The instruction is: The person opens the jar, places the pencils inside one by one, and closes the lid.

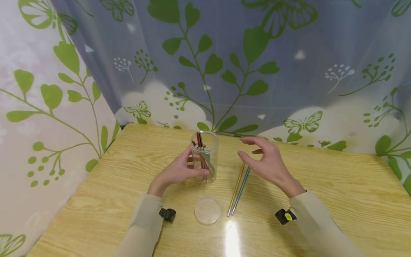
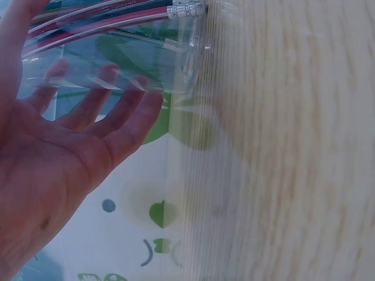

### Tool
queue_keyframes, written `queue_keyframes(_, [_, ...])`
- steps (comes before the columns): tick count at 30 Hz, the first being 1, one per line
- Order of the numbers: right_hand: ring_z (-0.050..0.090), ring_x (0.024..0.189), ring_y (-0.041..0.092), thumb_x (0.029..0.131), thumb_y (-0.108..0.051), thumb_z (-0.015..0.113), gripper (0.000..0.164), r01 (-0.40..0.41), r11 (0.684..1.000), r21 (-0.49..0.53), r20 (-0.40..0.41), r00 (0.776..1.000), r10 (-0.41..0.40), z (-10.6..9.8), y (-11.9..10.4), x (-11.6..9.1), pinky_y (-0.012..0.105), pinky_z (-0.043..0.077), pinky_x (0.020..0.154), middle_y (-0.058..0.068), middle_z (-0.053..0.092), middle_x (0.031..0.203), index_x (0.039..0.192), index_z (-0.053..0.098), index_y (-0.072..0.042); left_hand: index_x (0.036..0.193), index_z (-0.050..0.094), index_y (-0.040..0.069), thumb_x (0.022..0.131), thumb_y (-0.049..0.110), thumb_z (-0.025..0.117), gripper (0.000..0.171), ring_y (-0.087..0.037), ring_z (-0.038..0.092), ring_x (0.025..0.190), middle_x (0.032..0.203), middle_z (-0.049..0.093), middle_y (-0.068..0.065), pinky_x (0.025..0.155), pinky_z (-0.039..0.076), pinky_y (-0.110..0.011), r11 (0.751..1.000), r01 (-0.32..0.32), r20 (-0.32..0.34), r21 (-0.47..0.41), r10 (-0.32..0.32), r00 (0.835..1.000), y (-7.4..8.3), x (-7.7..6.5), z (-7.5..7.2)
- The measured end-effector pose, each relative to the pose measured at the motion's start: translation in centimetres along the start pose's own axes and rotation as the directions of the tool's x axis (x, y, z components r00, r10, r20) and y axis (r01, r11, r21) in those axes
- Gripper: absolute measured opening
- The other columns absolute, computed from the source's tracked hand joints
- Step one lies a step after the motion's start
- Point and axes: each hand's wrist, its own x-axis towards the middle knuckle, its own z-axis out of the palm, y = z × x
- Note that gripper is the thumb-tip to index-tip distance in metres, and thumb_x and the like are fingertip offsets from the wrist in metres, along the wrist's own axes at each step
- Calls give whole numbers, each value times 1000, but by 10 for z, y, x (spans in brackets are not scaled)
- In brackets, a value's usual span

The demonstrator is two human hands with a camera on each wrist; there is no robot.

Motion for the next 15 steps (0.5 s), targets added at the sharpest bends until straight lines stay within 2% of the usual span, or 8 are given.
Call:
queue_keyframes(6, [64, 119, 26, 94, -20, 74, 39, -38, 999, -23, 10, 999, 38, -1, 12, -11, 52, 60, 88, 9, 69, 129, 132, 66, -12, 154, 37, 25, 89, 21, 81, 79, -31, 54, 133, 137, 57, -7, 112, 50, -49, 1000, 4, 3, -1, -4, 1000, 0, 0, 0])
queue_keyframes(15, [63, 121, 37, 94, -29, 74, 44, -104, 990, -99, 69, 991, 111, 3, 28, -23, 55, 59, 88, 14, 68, 131, 132, 65, -8, 151, 38, 34, 89, 21, 82, 77, -31, 54, 133, 138, 57, -7, 110, 51, -48, 1000, -2, 0, 2, 2, 1000, -1, 0, 0])
